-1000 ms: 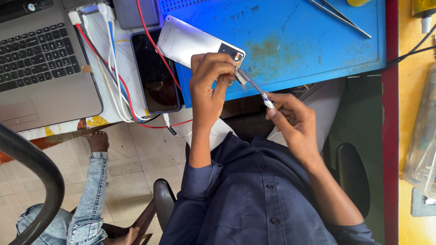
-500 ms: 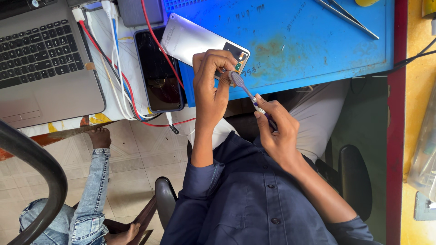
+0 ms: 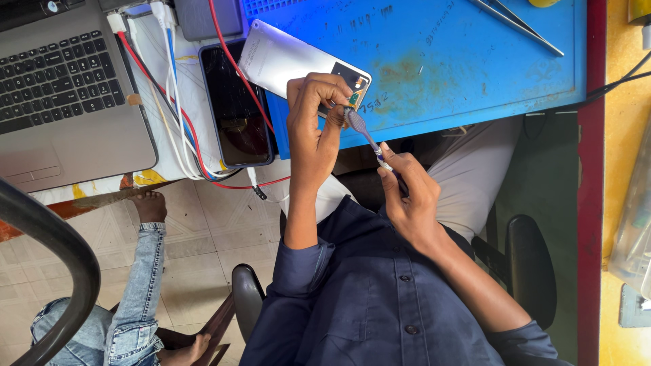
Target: The person cleans a flexible ribbon cable and a small metal component using a toothbrush and liquid from a yellow bottle. They then use a soldering iron and tweezers to work on the ribbon cable attached to a smartphone screen.
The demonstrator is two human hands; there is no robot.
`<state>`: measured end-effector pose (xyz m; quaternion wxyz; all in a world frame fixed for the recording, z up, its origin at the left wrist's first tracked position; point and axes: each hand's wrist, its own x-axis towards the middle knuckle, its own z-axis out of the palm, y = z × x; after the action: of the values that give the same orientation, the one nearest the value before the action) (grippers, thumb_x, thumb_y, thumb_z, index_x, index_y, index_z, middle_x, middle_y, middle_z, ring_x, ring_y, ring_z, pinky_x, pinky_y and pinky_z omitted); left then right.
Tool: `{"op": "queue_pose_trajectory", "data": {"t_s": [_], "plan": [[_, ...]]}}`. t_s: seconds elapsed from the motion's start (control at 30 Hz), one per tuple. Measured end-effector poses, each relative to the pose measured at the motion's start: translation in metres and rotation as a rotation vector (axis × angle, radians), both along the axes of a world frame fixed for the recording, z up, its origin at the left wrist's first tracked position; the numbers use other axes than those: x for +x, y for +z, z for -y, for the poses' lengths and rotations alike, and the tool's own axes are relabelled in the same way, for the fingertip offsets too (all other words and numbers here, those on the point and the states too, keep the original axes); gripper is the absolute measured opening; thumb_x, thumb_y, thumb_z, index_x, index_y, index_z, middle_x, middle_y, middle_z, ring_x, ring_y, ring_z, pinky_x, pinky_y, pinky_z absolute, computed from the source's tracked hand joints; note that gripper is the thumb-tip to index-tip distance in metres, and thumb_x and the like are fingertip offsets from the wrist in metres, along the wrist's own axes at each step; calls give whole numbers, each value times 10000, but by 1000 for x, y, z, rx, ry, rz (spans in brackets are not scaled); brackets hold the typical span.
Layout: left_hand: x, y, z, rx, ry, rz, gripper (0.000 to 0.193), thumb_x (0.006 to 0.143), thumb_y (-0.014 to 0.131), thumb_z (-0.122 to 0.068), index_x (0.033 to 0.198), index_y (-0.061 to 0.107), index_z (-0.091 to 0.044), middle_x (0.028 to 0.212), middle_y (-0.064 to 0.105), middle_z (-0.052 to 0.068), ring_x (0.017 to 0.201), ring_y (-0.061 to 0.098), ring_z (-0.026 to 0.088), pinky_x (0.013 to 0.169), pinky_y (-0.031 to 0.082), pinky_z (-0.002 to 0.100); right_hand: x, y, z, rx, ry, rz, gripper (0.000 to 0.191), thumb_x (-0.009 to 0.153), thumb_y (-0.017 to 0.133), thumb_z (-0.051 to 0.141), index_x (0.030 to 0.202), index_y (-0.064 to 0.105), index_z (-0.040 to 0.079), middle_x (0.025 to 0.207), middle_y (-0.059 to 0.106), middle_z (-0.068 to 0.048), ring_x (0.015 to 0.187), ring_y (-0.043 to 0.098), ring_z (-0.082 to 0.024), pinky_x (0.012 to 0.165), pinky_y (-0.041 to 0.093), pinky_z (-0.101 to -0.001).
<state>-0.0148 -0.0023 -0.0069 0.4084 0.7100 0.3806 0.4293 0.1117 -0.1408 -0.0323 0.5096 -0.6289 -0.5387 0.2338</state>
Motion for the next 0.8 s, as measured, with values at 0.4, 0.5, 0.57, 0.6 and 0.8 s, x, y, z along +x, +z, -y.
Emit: {"op": "queue_pose_trajectory", "data": {"t_s": [0.4, 0.5, 0.57, 0.6, 0.8], "plan": [[0, 2, 0, 30, 5, -1, 127, 1043, 684, -158, 986, 608, -73, 1077, 665, -6, 1061, 496, 171, 829, 477, 282, 9, 4, 15, 24, 5, 43, 262, 986, 662, -89, 1244, 648, -44, 898, 650, -136, 702, 596, -181, 624, 474, -299], [2, 4, 0, 17, 28, -10, 129, 1026, 706, -157, 983, 621, -70, 1047, 660, -5, 1057, 497, 171, 847, 494, 301, 16, 4, 20, -14, -59, 41, 248, 981, 669, -78, 1227, 658, -45, 893, 668, -132, 655, 579, -165, 592, 449, -287], [4, 6, 1, 40, 56, -28, 140, 1014, 723, -142, 976, 615, -63, 1021, 662, 3, 1046, 500, 172, 838, 501, 306, 22, 5, 23, -22, -96, 95, 228, 994, 677, -58, 1221, 653, -40, 961, 693, -145, 683, 586, -165, 619, 457, -288], [5, 8, 2, 52, 70, -37, 146, 1009, 732, -135, 973, 613, -59, 1008, 664, 7, 1041, 502, 173, 834, 505, 309, 26, 5, 24, -27, -114, 122, 219, 1001, 681, -49, 1218, 650, -38, 996, 705, -152, 698, 589, -166, 633, 461, -289], [23, 13, -14, 335, 124, -248, 119, 986, 711, -33, 963, 595, -35, 962, 669, 55, 915, 565, 238, 783, 496, 358, 45, 4, 28, -41, -236, 168, 260, 1021, 693, -19, 1279, 661, -34, 977, 692, -135, 728, 573, -151, 664, 462, -293]]}}
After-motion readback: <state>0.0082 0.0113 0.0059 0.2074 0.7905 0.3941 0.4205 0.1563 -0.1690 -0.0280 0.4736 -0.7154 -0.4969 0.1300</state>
